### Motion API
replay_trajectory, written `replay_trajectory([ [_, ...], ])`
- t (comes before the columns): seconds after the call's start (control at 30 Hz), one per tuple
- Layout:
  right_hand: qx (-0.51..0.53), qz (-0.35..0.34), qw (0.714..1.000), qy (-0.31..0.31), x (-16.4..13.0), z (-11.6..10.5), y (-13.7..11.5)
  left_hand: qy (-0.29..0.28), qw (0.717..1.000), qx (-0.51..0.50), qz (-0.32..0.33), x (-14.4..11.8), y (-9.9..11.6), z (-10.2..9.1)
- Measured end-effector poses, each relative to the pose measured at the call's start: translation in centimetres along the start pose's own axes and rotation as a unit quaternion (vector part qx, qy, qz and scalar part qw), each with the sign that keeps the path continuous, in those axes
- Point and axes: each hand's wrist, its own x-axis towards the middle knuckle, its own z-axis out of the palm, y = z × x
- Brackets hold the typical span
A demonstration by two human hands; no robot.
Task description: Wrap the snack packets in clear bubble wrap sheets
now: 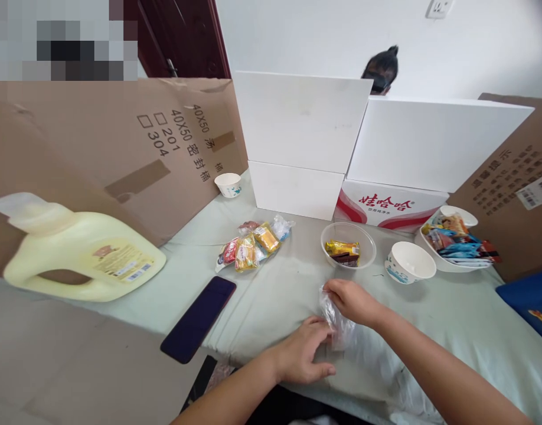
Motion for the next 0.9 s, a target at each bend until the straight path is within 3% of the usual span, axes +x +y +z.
replay_trajectory([
  [0.2,-0.063,0.084,0.994,0.042,0.7,3.5,1.7,0.021,0.998,-0.039,-0.045,-0.5,0.4,0.2],
  [0.3,-0.082,0.097,0.990,0.064,0.4,4.5,1.9,0.121,0.991,-0.022,-0.053,-0.7,0.6,0.4],
  [0.4,-0.095,0.098,0.987,0.083,0.0,5.2,1.9,0.242,0.969,0.054,-0.008,-0.2,0.9,0.1],
  [0.47,-0.101,0.100,0.985,0.099,-0.2,5.4,1.9,0.236,0.965,0.100,0.050,0.5,0.9,-0.1],
  [0.53,-0.106,0.106,0.982,0.117,-0.5,5.4,2.0,0.194,0.968,0.132,0.085,1.1,0.6,0.0],
  [0.63,-0.113,0.121,0.976,0.143,-0.7,5.2,2.4,0.162,0.968,0.178,0.075,1.7,-0.2,0.8],
  [0.73,-0.120,0.129,0.972,0.158,-0.8,5.1,2.8,0.179,0.963,0.197,0.043,1.7,-0.6,1.5],
  [0.83,-0.124,0.123,0.970,0.167,-0.9,5.3,3.0,0.221,0.957,0.186,0.034,1.7,-0.1,1.1],
  [0.9,-0.125,0.116,0.970,0.173,-0.9,5.5,3.1,0.201,0.959,0.188,0.063,2.2,0.1,0.2],
])
